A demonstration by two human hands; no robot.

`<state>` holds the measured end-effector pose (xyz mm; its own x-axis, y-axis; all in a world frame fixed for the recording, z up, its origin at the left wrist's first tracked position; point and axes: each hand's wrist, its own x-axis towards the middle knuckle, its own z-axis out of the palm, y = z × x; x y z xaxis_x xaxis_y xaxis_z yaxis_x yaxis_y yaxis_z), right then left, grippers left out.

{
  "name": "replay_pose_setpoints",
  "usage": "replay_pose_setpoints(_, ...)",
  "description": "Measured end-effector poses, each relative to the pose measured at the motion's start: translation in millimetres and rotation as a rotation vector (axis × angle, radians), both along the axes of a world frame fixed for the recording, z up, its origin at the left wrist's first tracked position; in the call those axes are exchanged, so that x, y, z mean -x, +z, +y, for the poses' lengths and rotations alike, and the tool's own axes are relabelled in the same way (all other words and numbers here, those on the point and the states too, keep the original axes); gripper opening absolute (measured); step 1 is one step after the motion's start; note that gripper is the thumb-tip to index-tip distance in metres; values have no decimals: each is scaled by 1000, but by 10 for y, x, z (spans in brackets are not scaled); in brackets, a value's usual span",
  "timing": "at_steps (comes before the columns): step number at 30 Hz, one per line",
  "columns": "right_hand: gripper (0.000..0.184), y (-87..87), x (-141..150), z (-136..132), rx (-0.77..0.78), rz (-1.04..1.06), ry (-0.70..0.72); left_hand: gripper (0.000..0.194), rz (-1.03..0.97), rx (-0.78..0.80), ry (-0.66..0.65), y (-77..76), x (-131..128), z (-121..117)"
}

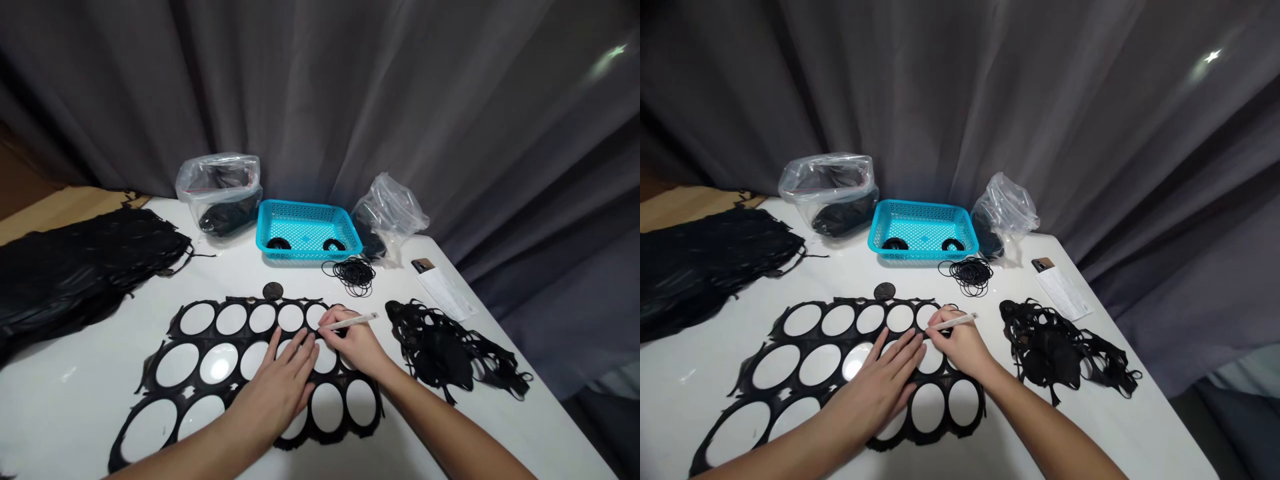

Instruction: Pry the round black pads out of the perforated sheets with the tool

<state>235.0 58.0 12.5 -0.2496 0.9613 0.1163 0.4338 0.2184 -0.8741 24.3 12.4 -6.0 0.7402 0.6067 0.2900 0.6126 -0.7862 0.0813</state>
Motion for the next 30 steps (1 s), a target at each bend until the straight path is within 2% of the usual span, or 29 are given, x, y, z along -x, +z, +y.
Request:
replay_pose_setpoints(7,15,-5,3,-15,-60,-41,9,43,-15,-18,-4,-14,-1,7)
replay_pose_setpoints(10,12,-28,29,-78,-187,-133,66,43,-7,-22,-5,-21,-3,6)
replay_pose_setpoints(13,8,-19,-15,-24,-365,-341,181,44,-5,-21,-2,-34,-6,5)
replay_pose_setpoints(15,9,29,-133,143,-439,-445,92,46,1,-9,2,-43,-7,9)
replay_pose_setpoints(17,14,108,-307,376,-465,-453,-142,48,8,3,3,-50,-5,15)
replay_pose_setpoints(20,18,225,-514,665,-455,-390,-414,50,18,20,6,-52,6,18)
replay_pose_setpoints(22,16,268,-516,738,-334,-260,-477,51,23,36,9,-30,13,12)
replay_pose_setpoints(23,17,279,-474,740,-221,-147,-454,51,24,46,7,-8,15,8)
replay_pose_setpoints(27,26,284,-230,643,417,436,-122,49,-23,113,-2,153,26,33)
replay_pose_setpoints(30,30,284,-175,551,742,706,71,47,-41,135,60,249,77,125)
